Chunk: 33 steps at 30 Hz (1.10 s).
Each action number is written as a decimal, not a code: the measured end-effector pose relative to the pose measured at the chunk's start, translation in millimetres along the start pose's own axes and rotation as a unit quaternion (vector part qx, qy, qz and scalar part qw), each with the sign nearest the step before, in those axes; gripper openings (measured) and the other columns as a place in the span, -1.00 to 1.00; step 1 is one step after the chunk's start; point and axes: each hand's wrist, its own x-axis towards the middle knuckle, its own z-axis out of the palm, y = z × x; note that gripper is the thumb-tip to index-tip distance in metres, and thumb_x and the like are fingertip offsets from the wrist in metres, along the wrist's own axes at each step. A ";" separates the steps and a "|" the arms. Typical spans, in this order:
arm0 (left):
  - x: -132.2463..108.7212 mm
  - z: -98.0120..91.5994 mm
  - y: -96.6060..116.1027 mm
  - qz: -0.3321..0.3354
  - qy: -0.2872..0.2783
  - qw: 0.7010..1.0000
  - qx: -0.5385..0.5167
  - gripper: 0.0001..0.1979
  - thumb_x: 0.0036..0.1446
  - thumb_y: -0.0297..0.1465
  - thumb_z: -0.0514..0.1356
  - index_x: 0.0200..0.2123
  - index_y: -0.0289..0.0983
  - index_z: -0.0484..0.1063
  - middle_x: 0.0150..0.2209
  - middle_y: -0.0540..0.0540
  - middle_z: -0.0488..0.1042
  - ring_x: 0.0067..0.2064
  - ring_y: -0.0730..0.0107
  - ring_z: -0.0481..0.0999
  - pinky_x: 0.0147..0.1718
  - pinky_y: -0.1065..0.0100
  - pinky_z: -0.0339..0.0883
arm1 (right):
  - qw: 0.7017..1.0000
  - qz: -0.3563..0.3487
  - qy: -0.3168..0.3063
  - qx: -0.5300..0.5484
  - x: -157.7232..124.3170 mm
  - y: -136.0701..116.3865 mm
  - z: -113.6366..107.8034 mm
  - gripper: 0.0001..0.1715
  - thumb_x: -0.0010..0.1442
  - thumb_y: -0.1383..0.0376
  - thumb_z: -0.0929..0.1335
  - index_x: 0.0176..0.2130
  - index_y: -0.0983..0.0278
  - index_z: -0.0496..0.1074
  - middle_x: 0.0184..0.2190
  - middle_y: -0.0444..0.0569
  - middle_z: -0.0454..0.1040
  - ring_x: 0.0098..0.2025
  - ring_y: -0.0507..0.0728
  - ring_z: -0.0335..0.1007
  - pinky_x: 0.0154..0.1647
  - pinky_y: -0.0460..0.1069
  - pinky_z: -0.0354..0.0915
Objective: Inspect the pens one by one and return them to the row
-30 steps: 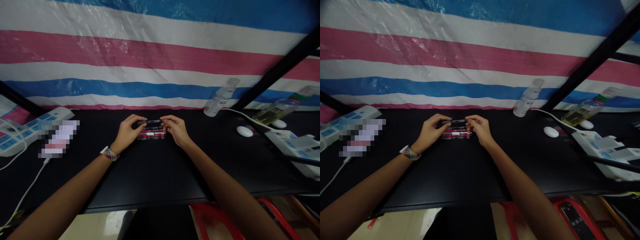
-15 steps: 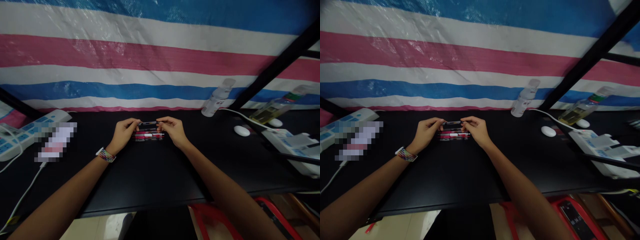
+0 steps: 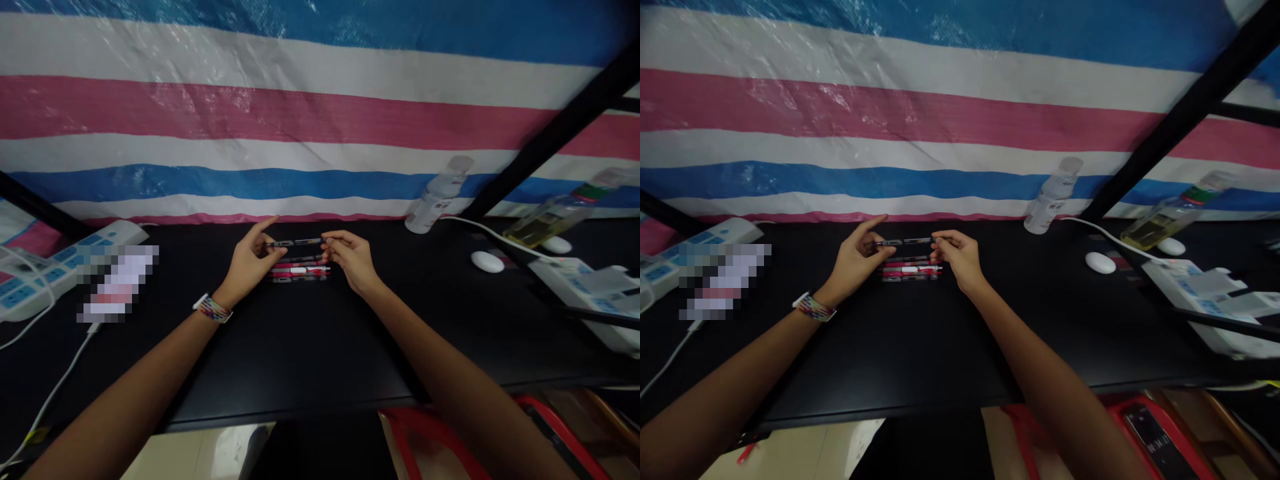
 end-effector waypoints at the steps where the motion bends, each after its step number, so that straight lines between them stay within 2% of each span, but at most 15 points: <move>1: 0.6 -0.1 -0.3 0.001 0.000 1.000 -0.004 -0.71 0.15 -0.22 0.51 -0.11 -0.22 0.70 -0.38 -0.01 0.63 -0.40 0.42 0.54 -0.37 0.40 0.41 | 1.000 0.001 0.004 0.005 0.6 0.3 -0.5 -0.69 0.05 0.14 0.64 -0.22 0.23 0.69 -0.40 -0.08 0.62 -0.42 0.07 0.51 -0.27 0.08 0.53; 4: 1.5 -0.2 -2.3 -0.022 -0.008 1.000 0.001 -0.74 0.33 -0.17 0.37 -0.29 -0.23 0.66 -0.51 -0.01 0.54 -0.47 0.41 0.52 -0.44 0.40 0.36 | 1.000 0.006 0.009 0.016 2.1 1.4 -1.8 -0.73 0.06 0.16 0.63 -0.24 0.22 0.69 -0.40 -0.07 0.61 -0.40 0.08 0.51 -0.25 0.09 0.53; 6: 1.5 0.0 -3.6 -0.024 -0.008 1.000 -0.018 -0.80 0.31 -0.20 0.39 -0.17 -0.22 0.65 -0.52 0.02 0.53 -0.48 0.41 0.53 -0.45 0.39 0.38 | 1.000 0.010 0.006 0.013 2.3 2.0 -2.4 -0.76 0.10 0.17 0.61 -0.23 0.21 0.69 -0.39 -0.06 0.60 -0.39 0.09 0.51 -0.22 0.11 0.54; 8: 1.6 -0.1 -4.5 -0.016 -0.002 0.999 -0.036 -0.71 0.19 -0.27 0.49 -0.06 -0.20 0.63 -0.45 0.03 0.56 -0.47 0.43 0.53 -0.44 0.39 0.40 | 1.000 0.011 0.005 0.010 2.2 2.3 -2.7 -0.77 0.12 0.17 0.60 -0.22 0.20 0.68 -0.37 -0.06 0.60 -0.37 0.09 0.51 -0.19 0.13 0.55; 10: 1.9 -0.5 -5.2 -0.021 -0.011 1.000 -0.021 -0.80 0.22 -0.25 0.47 -0.24 -0.22 0.60 -0.47 0.01 0.55 -0.46 0.44 0.52 -0.44 0.40 0.39 | 1.000 0.014 0.008 0.009 2.2 2.5 -2.7 -0.76 0.11 0.16 0.60 -0.22 0.21 0.68 -0.38 -0.07 0.60 -0.37 0.09 0.51 -0.18 0.13 0.54; 12: 2.3 -1.1 -5.8 -0.032 -0.020 0.999 -0.011 -0.73 0.31 -0.21 0.40 -0.36 -0.23 0.54 -0.52 0.00 0.50 -0.49 0.45 0.48 -0.46 0.40 0.35 | 1.000 0.015 0.012 0.009 2.3 2.6 -2.5 -0.75 0.09 0.16 0.61 -0.22 0.21 0.69 -0.39 -0.08 0.59 -0.38 0.08 0.51 -0.19 0.11 0.53; 14: 2.8 -1.5 -6.3 -0.029 -0.016 0.999 -0.033 -0.80 0.26 -0.24 0.44 -0.21 -0.22 0.56 -0.49 0.03 0.51 -0.49 0.46 0.47 -0.46 0.40 0.35 | 1.000 0.014 0.015 0.011 2.3 2.7 -2.1 -0.74 0.08 0.16 0.61 -0.23 0.22 0.69 -0.40 -0.08 0.60 -0.39 0.07 0.51 -0.21 0.09 0.52; 16: 3.4 -1.7 -6.8 -0.020 -0.015 0.998 -0.055 -0.67 0.16 -0.31 0.51 -0.05 -0.19 0.56 -0.42 0.04 0.54 -0.46 0.46 0.48 -0.43 0.39 0.37 | 1.000 0.013 0.016 0.014 2.1 2.6 -1.6 -0.74 0.07 0.16 0.61 -0.23 0.22 0.70 -0.41 -0.08 0.60 -0.40 0.07 0.51 -0.23 0.08 0.51; 21: 3.7 -3.1 -7.1 -0.009 -0.006 0.999 -0.041 -0.64 0.10 -0.33 0.54 -0.04 -0.19 0.60 -0.28 -0.04 0.58 -0.31 0.39 0.55 -0.30 0.34 0.44 | 1.000 0.012 0.020 0.014 1.4 1.5 -1.7 -0.75 0.08 0.17 0.62 -0.23 0.21 0.69 -0.40 -0.08 0.60 -0.39 0.07 0.50 -0.22 0.08 0.50; 24: 3.8 -4.7 -6.9 -0.019 -0.007 1.000 -0.002 -0.77 0.21 -0.19 0.47 -0.26 -0.22 0.63 -0.36 -0.06 0.60 -0.36 0.36 0.54 -0.35 0.34 0.41 | 1.000 0.012 0.022 0.016 1.3 0.6 -1.8 -0.73 0.07 0.16 0.62 -0.22 0.21 0.69 -0.39 -0.08 0.60 -0.39 0.07 0.50 -0.21 0.08 0.51; 26: 4.0 -5.2 -6.5 -0.034 -0.010 0.999 0.033 -0.59 0.35 -0.08 0.34 -0.45 -0.24 0.58 -0.49 -0.06 0.54 -0.44 0.38 0.50 -0.41 0.35 0.36 | 1.000 0.014 0.021 0.018 1.0 0.0 -1.4 -0.71 0.05 0.15 0.63 -0.23 0.22 0.69 -0.40 -0.08 0.60 -0.39 0.07 0.50 -0.22 0.07 0.51; 27: 4.2 -5.2 -6.2 -0.040 -0.010 0.998 0.037 -0.54 0.38 -0.06 0.30 -0.48 -0.24 0.57 -0.53 -0.05 0.52 -0.46 0.39 0.48 -0.42 0.36 0.35 | 0.999 0.015 0.021 0.020 0.8 -0.3 -1.1 -0.70 0.04 0.16 0.63 -0.23 0.22 0.69 -0.40 -0.08 0.61 -0.39 0.06 0.50 -0.22 0.07 0.50; 30: 4.8 -4.6 -5.4 -0.040 -0.006 0.999 -0.013 -0.70 0.24 -0.11 0.44 -0.20 -0.23 0.63 -0.49 0.02 0.53 -0.46 0.40 0.51 -0.41 0.38 0.38 | 0.999 0.015 0.026 0.024 0.6 -0.8 -0.8 -0.70 0.02 0.17 0.63 -0.24 0.23 0.70 -0.41 -0.08 0.61 -0.40 0.06 0.51 -0.24 0.05 0.49; 31: 4.9 -4.5 -5.0 -0.036 -0.006 0.999 -0.032 -0.67 0.17 -0.15 0.50 -0.11 -0.22 0.62 -0.46 0.03 0.54 -0.44 0.40 0.53 -0.40 0.38 0.40 | 0.999 0.014 0.028 0.024 0.7 -0.7 -1.0 -0.70 0.02 0.17 0.63 -0.24 0.23 0.69 -0.41 -0.08 0.61 -0.40 0.06 0.51 -0.24 0.05 0.49; 33: 4.7 -4.7 -4.3 -0.034 -0.009 0.999 -0.037 -0.69 0.15 -0.17 0.52 -0.16 -0.23 0.62 -0.45 0.02 0.55 -0.44 0.41 0.53 -0.39 0.38 0.40 | 0.999 0.014 0.029 0.021 1.4 -0.3 -1.8 -0.74 0.05 0.18 0.61 -0.24 0.22 0.69 -0.40 -0.08 0.60 -0.39 0.06 0.50 -0.22 0.06 0.50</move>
